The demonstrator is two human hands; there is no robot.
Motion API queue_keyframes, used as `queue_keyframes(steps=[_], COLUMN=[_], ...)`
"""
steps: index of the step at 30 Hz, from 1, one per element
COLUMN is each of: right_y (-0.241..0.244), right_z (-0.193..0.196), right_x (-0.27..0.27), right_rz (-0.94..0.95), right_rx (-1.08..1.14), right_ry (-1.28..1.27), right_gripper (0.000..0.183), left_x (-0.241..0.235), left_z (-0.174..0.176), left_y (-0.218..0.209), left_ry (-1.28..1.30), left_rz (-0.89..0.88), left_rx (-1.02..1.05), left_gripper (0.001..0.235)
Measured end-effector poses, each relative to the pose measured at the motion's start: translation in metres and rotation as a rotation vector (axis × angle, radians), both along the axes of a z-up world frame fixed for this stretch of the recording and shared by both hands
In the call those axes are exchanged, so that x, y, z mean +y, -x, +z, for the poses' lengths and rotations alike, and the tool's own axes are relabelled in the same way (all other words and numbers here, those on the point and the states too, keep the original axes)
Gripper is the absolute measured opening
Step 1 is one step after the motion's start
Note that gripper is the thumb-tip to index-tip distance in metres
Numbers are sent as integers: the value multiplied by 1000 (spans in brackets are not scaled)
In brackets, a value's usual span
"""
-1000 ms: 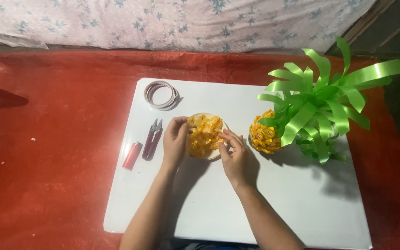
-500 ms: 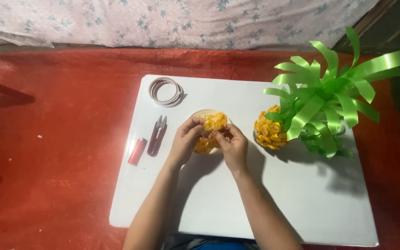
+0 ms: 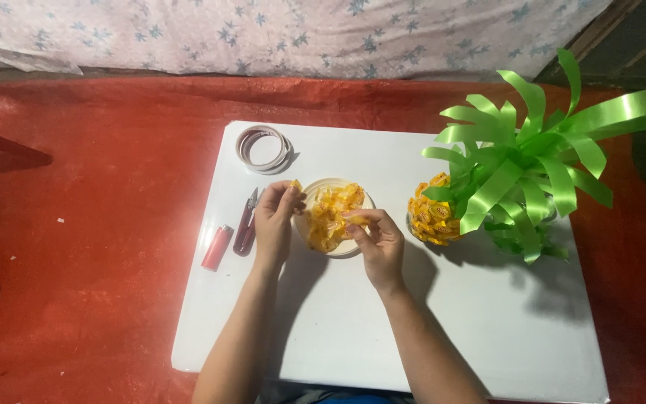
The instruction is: Taping yellow candies onto a bottle to create a pineapple-like decoration.
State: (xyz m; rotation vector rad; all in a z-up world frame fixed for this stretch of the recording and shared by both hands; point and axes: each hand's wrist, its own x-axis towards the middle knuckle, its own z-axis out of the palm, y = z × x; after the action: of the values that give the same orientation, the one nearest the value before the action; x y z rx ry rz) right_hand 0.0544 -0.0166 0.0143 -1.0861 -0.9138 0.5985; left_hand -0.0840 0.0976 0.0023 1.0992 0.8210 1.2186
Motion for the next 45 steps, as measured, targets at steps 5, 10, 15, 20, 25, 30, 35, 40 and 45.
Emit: queue_keyframes(steps=[5, 10, 15, 20, 25, 30, 35, 40, 45], right_y=[-5, -12, -15, -8, -15, -12, -10, -22, -16], right_z=[-11, -11, -26, -28, -40, -28, -9, -23, 2], right_x=[3, 2, 7, 1, 5, 7, 2, 4, 0], right_rz=[9, -17, 100, 308, 265, 164, 103, 183, 117], right_rx=[63, 58, 157, 545, 348, -18, -100, -194, 131], right_ry=[116, 188, 66, -45, -36, 57, 314, 466, 244], right_gripper=[19, 26, 53, 57, 56, 56, 34, 24, 19], left_x=[7, 0, -4, -17, -12, -3, -4, -5, -12], left_z=[-18, -42, -18, 5, -6, -29, -28, -18, -7], left_y=[-1, -6, -2, -5, -1, -4, -5, -6, -5], left_ry=[-452, -750, -644, -349, -134, -4, -97, -130, -103], left_rz=[27, -64, -190, -471, -538, -500, -437, -399, -454], left_rx=[598, 1213, 667, 198, 19, 53, 162, 182, 132], left_gripper=[15, 35, 35, 35, 33, 20, 17, 13, 14])
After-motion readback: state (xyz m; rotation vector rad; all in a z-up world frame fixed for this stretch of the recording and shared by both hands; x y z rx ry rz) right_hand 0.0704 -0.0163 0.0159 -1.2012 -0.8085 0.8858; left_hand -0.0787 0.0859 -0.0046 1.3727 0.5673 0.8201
